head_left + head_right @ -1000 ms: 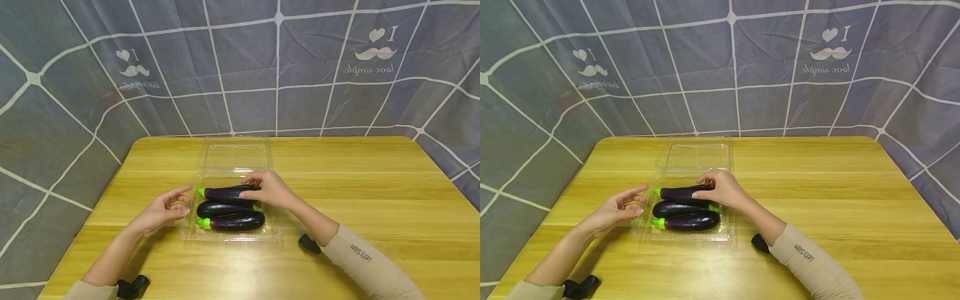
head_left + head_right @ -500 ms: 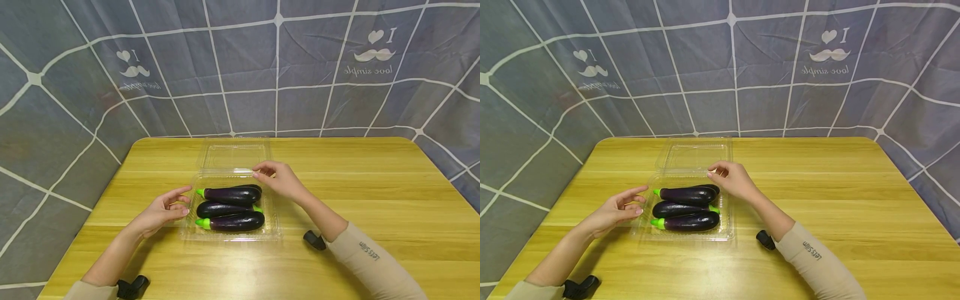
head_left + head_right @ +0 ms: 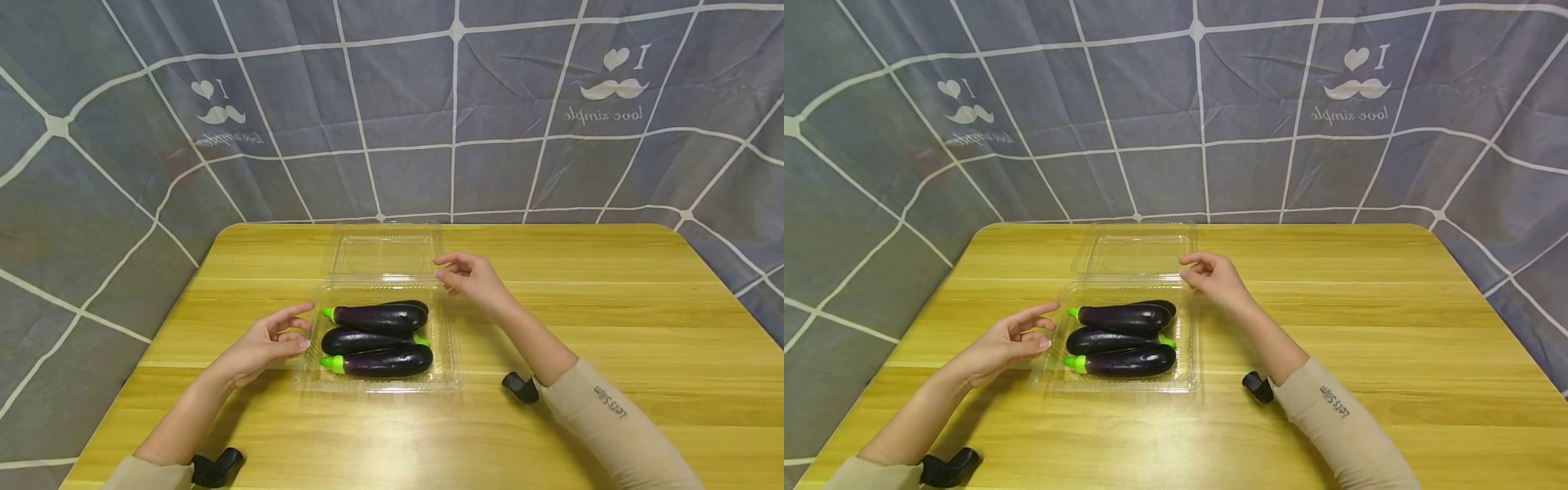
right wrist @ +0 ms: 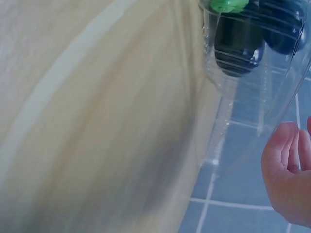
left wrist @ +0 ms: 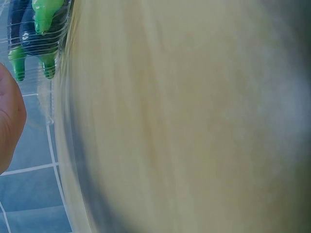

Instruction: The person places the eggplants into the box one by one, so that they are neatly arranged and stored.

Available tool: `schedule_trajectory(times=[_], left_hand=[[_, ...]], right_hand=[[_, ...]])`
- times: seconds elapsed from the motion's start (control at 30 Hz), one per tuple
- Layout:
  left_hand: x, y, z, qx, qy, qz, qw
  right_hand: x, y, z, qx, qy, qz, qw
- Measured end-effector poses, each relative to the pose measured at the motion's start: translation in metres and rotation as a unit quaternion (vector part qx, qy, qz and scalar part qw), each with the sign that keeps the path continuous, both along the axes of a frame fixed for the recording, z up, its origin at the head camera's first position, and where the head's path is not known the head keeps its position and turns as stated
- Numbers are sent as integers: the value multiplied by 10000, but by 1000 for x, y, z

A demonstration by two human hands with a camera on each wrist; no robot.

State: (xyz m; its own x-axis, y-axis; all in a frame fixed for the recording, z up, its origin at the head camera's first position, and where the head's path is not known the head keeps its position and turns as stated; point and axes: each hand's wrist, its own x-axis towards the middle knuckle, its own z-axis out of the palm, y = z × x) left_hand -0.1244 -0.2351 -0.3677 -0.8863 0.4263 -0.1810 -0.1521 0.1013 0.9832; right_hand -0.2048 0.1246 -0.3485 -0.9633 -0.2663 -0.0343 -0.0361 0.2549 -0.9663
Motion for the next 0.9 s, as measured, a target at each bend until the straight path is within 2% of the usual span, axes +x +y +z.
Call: schedule_trajectory(times=[0.17, 0.3, 0.53, 0.77, 0.9], left_hand=[[-1, 0, 0, 20, 9, -6, 10000], [-1, 0, 0, 19, 3, 11, 10000], [0, 0, 1, -5, -1, 3, 10000], [0, 0, 1, -17, 15, -15, 10000], [0, 0, 0, -13, 41, -29, 10000]], right_hand=[[-9, 6, -7, -806, -721, -336, 9936], [-14, 10, -11, -1315, -1218, -555, 9822], [-18, 13, -14, -1776, -2036, -825, 9593], [-20, 13, -16, -2148, -2467, -583, 9432], [-21, 12, -17, -2230, -2562, -401, 9397]])
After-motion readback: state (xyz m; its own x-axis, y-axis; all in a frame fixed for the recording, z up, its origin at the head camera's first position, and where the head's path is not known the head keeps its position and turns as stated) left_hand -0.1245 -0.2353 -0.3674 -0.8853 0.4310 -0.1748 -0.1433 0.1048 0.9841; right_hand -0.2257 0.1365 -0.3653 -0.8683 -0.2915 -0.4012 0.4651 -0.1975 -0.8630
